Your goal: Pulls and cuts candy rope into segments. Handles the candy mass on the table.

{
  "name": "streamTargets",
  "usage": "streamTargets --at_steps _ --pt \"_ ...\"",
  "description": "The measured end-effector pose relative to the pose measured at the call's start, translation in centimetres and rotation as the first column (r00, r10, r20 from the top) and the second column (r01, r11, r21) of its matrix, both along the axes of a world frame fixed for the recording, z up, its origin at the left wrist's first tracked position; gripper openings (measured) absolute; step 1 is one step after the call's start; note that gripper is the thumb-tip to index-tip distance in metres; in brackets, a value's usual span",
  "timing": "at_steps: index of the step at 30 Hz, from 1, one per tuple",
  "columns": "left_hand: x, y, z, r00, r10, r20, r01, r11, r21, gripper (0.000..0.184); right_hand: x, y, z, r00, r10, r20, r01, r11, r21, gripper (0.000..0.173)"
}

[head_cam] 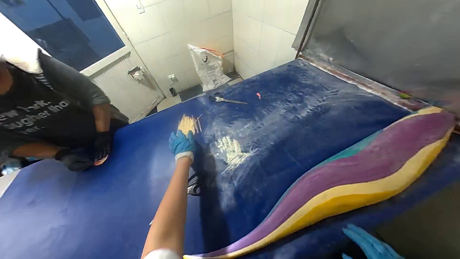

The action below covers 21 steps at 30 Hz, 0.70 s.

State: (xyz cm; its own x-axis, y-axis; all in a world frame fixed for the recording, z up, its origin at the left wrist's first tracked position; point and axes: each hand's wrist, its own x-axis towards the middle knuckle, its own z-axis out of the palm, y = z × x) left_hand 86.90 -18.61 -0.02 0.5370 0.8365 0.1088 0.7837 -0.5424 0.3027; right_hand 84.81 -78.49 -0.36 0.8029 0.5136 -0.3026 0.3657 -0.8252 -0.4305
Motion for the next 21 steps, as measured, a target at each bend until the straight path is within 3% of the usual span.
streamTargets --at_steps 2,5,7,8,10,12,14,16,18,20,21 --pt "0.0 -6.2 -0.6 0.965 -0.261 0.009 0.261 0.965 0.016 0.070 3.7 -2.7 -1.1 0.987 0.009 0.163 -0.010 1.000 0.004 0.076" --pt "-2.7 -18.6 -1.4 0.738 -0.674 -0.016 0.646 0.714 -0.269 0.070 10.9 -8.0 -2.4 0.911 -0.033 0.411 0.058 0.997 -0.049 0.099" --pt "-4.5 -26.5 -2.0 0.613 -0.787 0.068 0.734 0.535 -0.420 0.083 17.1 -12.5 -2.9 0.868 -0.012 0.496 0.092 0.986 -0.137 0.116" --pt "-5.0 -29.9 -2.2 0.596 -0.801 0.054 0.735 0.518 -0.437 0.097 20.2 -14.4 -2.5 0.870 0.019 0.492 0.092 0.976 -0.199 0.120" --pt "-4.6 -34.5 -2.1 0.645 -0.757 -0.104 0.682 0.632 -0.368 0.117 26.2 -17.0 -1.1 0.854 0.140 0.501 0.037 0.944 -0.327 0.121" --pt "-3.6 -37.0 -1.9 0.724 -0.670 -0.166 0.643 0.742 -0.190 0.121 31.9 -18.3 0.0 0.794 0.320 0.517 -0.092 0.904 -0.418 0.116" --pt "-3.0 -39.4 -2.6 0.774 -0.622 -0.121 0.631 0.773 0.067 0.117 36.9 -18.5 0.3 0.717 0.487 0.499 -0.265 0.852 -0.451 0.119" --pt "-2.3 -41.2 -3.5 0.810 -0.578 -0.102 0.585 0.785 0.203 0.116 40.1 -17.1 0.8 0.676 0.583 0.452 -0.412 0.806 -0.425 0.125" --pt "-1.2 -42.1 -3.8 0.840 -0.530 -0.119 0.542 0.807 0.235 0.117 41.3 -14.2 3.3 0.704 0.651 0.282 -0.512 0.742 -0.433 0.120" --pt "0.1 -42.2 -2.6 0.845 -0.516 -0.142 0.532 0.840 0.107 0.122 41.9 -11.0 6.8 0.738 0.675 0.002 -0.597 0.654 -0.465 0.112" --pt "0.9 -41.7 -1.8 0.843 -0.513 -0.161 0.520 0.854 0.004 0.126 43.1 -10.7 6.5 0.696 0.718 -0.004 -0.654 0.632 -0.417 0.117"
